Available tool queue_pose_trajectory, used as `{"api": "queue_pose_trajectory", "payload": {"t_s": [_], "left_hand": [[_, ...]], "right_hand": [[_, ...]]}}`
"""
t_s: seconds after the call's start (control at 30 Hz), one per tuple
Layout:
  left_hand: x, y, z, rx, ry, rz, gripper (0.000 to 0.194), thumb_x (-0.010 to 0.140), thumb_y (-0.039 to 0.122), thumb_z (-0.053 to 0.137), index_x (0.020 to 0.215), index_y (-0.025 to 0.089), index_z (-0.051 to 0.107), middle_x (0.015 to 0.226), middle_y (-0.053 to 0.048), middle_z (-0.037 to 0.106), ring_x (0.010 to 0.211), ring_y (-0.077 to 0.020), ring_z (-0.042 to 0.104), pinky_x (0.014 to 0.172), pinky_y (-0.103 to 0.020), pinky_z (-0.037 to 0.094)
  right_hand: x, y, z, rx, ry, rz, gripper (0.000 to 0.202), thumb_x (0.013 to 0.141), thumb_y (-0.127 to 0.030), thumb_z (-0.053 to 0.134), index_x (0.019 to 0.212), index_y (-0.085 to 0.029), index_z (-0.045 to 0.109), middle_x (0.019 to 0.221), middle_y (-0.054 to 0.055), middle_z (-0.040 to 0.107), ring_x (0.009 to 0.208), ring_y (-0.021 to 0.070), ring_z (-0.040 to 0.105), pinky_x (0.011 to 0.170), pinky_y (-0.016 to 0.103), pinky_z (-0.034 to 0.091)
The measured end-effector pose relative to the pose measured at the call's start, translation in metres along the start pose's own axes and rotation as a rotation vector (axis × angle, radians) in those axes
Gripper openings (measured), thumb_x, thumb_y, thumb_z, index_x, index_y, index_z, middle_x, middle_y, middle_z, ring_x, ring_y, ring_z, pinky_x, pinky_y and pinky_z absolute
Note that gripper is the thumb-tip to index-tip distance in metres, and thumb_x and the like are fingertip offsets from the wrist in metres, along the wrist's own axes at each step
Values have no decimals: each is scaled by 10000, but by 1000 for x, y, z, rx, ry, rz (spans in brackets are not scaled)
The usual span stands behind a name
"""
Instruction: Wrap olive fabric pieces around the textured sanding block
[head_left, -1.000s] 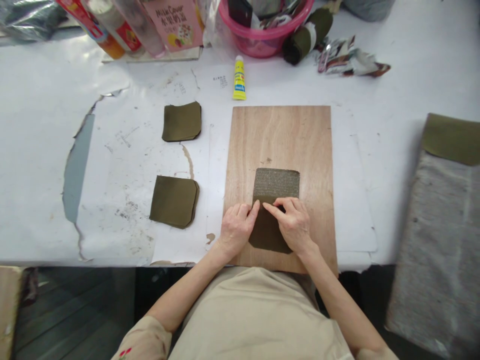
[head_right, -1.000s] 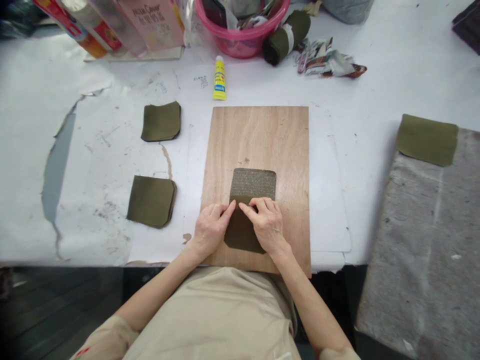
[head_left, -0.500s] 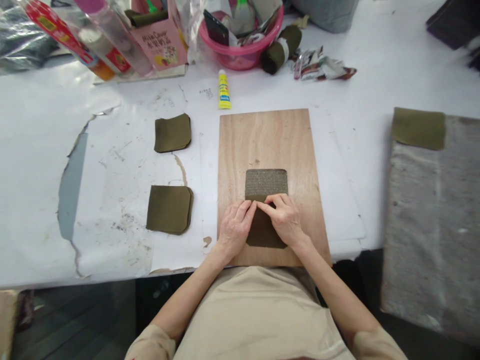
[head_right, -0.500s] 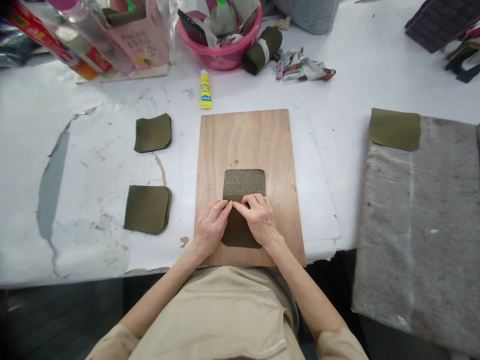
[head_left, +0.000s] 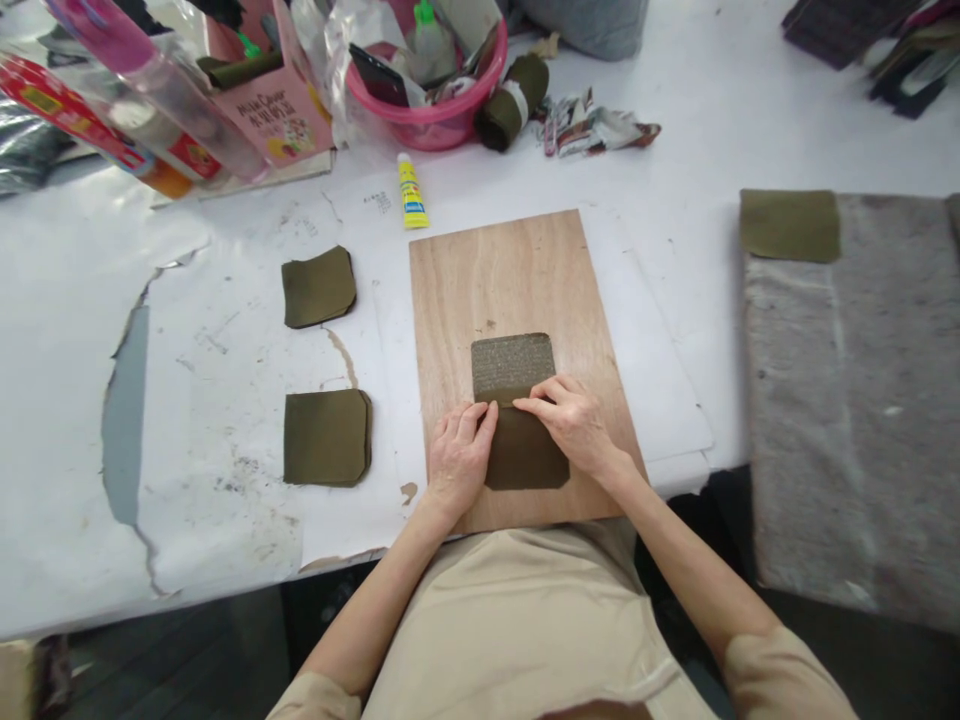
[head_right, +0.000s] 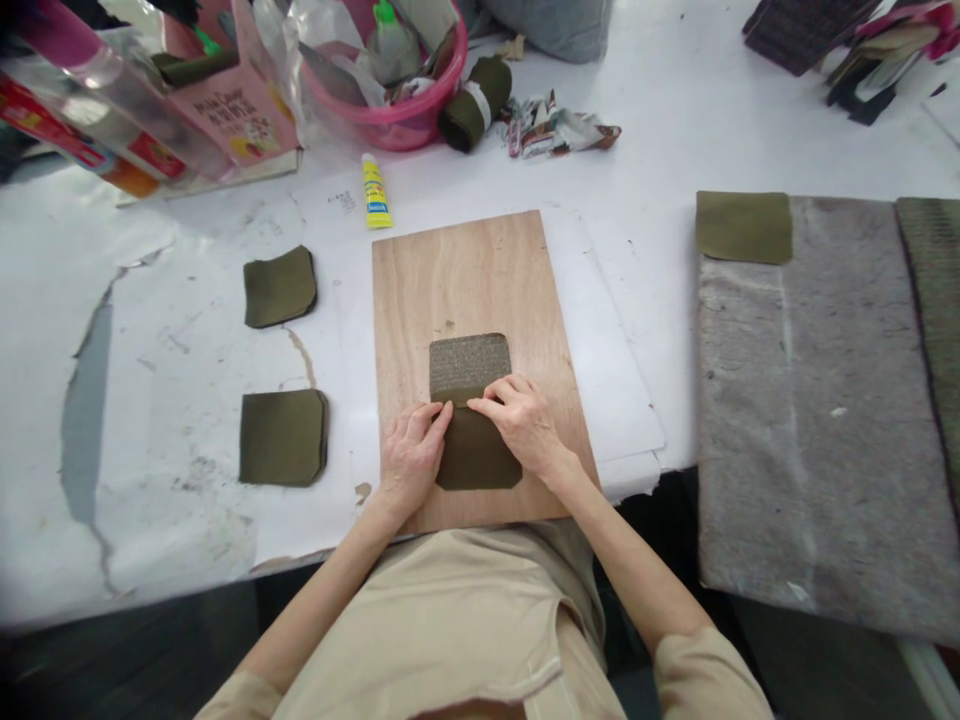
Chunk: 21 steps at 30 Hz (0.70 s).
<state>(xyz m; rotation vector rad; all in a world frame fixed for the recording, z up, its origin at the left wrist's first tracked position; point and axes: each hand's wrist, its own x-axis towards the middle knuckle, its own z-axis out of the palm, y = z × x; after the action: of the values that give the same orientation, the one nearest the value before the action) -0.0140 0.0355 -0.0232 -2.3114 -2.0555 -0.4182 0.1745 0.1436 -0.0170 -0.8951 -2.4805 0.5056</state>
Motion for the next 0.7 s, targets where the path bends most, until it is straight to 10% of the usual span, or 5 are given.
{"api": "queue_pose_trajectory", "payload": {"t_s": [0.7], "left_hand": [[13, 5, -14, 131, -187, 129, 463, 924, 118, 486, 1386, 130, 451, 1206, -156, 599, 1209, -286, 519, 1006, -453, 426]], "right_hand": [[-8, 15, -10, -49, -14, -73, 221, 948, -169, 536, 1067, -227, 713, 927, 51, 633, 929, 179, 509, 842, 321, 420]]}}
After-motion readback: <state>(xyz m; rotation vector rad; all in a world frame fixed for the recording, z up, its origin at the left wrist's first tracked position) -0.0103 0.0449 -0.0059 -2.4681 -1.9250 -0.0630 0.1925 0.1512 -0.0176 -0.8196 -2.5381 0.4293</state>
